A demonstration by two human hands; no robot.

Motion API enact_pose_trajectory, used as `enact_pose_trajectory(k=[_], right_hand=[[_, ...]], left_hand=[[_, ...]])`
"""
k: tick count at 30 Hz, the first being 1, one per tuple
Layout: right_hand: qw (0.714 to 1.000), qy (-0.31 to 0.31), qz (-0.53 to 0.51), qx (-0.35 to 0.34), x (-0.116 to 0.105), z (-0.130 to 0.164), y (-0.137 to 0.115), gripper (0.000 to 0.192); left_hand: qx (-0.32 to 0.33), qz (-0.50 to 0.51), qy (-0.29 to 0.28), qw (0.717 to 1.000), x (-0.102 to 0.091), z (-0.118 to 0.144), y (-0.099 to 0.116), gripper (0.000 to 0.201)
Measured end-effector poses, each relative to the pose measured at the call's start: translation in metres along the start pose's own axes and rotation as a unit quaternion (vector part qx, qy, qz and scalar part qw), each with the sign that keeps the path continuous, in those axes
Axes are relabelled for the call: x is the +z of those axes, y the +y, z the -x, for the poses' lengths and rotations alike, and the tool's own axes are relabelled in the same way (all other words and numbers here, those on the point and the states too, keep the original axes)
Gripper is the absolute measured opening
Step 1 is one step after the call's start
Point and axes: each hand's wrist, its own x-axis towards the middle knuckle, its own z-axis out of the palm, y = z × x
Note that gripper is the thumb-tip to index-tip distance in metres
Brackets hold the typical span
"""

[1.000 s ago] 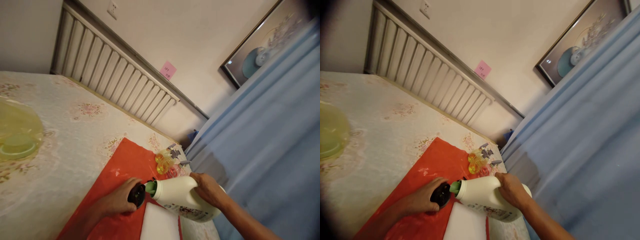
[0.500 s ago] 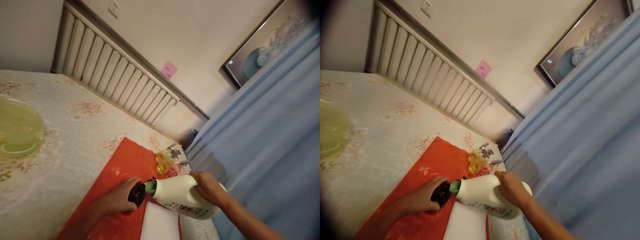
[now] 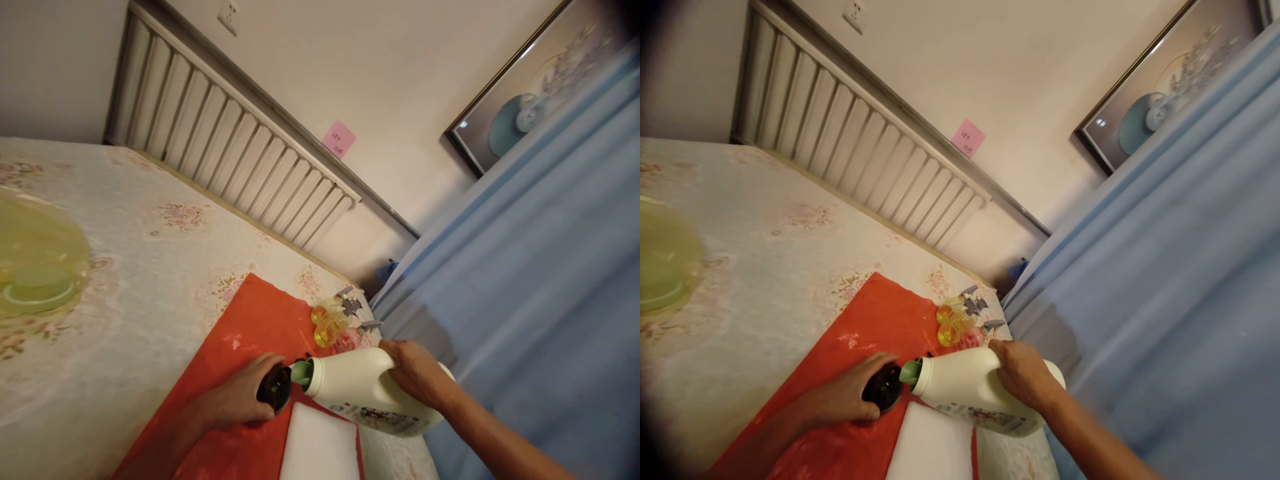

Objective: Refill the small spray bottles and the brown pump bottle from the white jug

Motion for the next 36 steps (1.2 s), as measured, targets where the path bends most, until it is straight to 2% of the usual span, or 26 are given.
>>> enact_pose_trajectory(k=[8, 21, 36], right_hand=[[1.0, -0.01, -0.003, -0.007, -0.0023, -0.002, -0.0008, 0.028], [0.999, -0.003, 0.05, -0.018, -0.0057, -0.0027, -0.0003, 0.024], [0.998, -0.008, 0.061, -0.006, -0.0069, -0.003, -0.0023, 0.024]], left_hand=[[-0.007, -0.012, -0.001, 1.0, 0.0002, -0.0011, -0.0013, 0.079], [-0.007, -0.011, -0.005, 1.0, 0.0004, -0.0008, 0.0014, 0.078], [0.013, -0.016, 0.001, 1.0, -0.0001, -0.0009, 0.0007, 0.076]])
